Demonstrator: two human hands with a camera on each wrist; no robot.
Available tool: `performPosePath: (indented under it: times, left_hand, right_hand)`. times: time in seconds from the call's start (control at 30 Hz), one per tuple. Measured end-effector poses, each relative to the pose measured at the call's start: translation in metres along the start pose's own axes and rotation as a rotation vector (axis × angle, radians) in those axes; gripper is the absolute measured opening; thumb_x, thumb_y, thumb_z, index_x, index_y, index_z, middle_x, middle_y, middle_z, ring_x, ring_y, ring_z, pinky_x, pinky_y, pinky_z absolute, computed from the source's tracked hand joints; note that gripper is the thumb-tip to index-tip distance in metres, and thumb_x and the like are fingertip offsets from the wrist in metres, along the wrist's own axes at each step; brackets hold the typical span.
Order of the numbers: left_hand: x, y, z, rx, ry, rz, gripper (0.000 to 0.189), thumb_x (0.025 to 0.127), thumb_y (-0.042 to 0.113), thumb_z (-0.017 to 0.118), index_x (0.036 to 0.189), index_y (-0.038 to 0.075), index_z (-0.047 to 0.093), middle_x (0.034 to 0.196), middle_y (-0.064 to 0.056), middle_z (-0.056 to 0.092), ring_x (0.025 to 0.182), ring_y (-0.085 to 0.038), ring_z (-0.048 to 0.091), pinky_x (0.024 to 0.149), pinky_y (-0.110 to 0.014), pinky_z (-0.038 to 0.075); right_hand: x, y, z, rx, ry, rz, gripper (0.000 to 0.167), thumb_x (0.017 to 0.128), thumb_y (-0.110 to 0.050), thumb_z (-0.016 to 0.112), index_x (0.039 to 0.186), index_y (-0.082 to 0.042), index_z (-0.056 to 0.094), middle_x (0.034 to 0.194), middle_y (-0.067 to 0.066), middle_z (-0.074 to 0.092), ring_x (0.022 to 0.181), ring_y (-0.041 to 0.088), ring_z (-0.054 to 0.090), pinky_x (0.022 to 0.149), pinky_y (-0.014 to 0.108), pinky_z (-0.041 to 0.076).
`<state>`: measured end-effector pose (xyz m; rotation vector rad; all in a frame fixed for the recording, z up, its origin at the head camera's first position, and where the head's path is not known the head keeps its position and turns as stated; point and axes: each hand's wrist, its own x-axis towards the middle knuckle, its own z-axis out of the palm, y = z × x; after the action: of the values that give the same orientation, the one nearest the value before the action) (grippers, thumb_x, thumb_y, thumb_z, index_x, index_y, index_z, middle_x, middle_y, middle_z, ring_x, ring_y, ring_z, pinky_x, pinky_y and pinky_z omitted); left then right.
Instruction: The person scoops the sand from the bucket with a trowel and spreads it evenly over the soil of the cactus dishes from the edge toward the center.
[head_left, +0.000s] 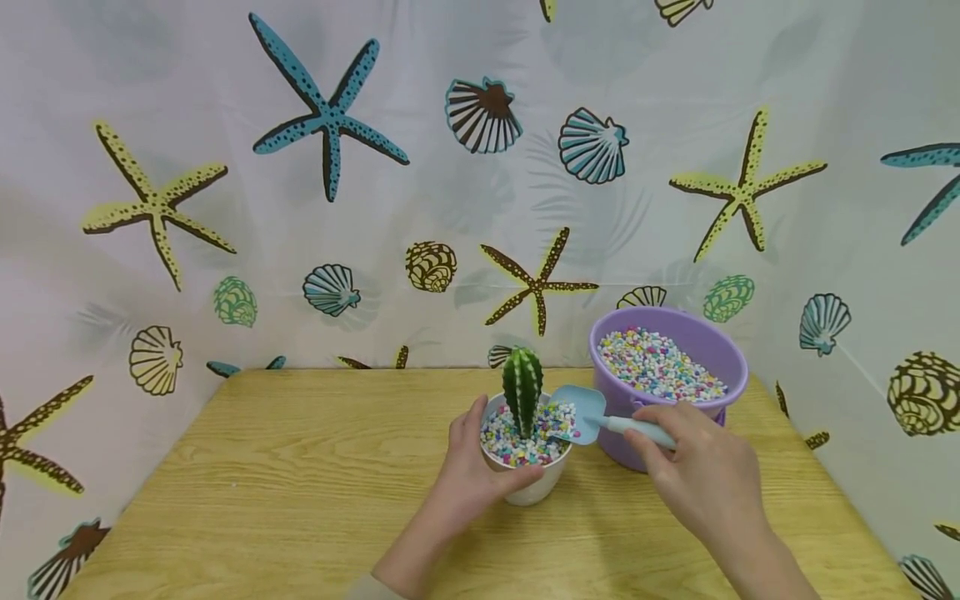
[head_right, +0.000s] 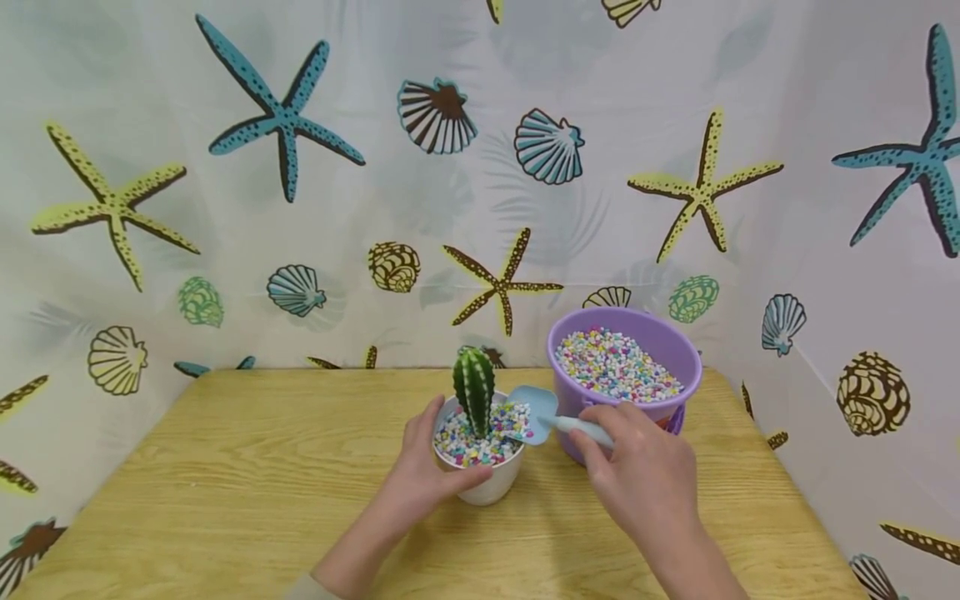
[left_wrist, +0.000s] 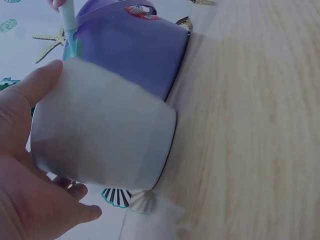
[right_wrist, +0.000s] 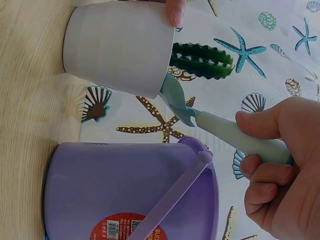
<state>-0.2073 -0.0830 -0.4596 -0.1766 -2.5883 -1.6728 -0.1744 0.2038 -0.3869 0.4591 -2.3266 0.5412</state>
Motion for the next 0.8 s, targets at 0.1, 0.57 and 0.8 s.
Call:
performPosePath:
  times: [0.1, 0.57, 0.8]
  left_hand:
    - [0.002, -0.003, -0.004, -0.027, -0.044, 0.001, 0.131, 0.082, 0.044, 0.1, 0.177, 0.013, 0.017, 0.176, -0.026, 0.02, 0.156, -0.053, 0.034, 0.126, -0.068, 0.031]
    - [0.003, -0.003, 0.0, -0.039, -0.023, 0.02, 0.131, 0.08, 0.042, 0.102, 0.177, 0.01, 0.02, 0.172, -0.025, 0.028, 0.155, -0.046, 0.038, 0.127, -0.064, 0.031]
    - [0.001, 0.0, 0.005, -0.017, 0.001, 0.006, 0.132, 0.079, 0.042, 0.103, 0.177, 0.009, 0.019, 0.17, -0.028, 0.023, 0.152, -0.051, 0.04, 0.124, -0.064, 0.037]
  right_hand:
    - [0.0, 0.0, 0.0, -0.002, 0.0, 0.0, 0.021, 0.087, -0.021, 0.096, 0.102, -0.019, 0.083, 0.088, -0.007, 0.074, 0.068, 0.006, 0.06, 0.053, 0.029, 0.044]
    - [-0.001, 0.0, 0.001, -0.037, 0.048, -0.055, 0.025, 0.084, -0.02, 0.097, 0.104, -0.016, 0.083, 0.084, -0.006, 0.069, 0.062, 0.005, 0.053, 0.048, 0.024, 0.037]
    - [0.0, -0.001, 0.001, -0.048, 0.07, -0.07, 0.024, 0.084, -0.019, 0.097, 0.104, -0.016, 0.083, 0.083, -0.007, 0.067, 0.06, 0.005, 0.051, 0.047, 0.024, 0.036]
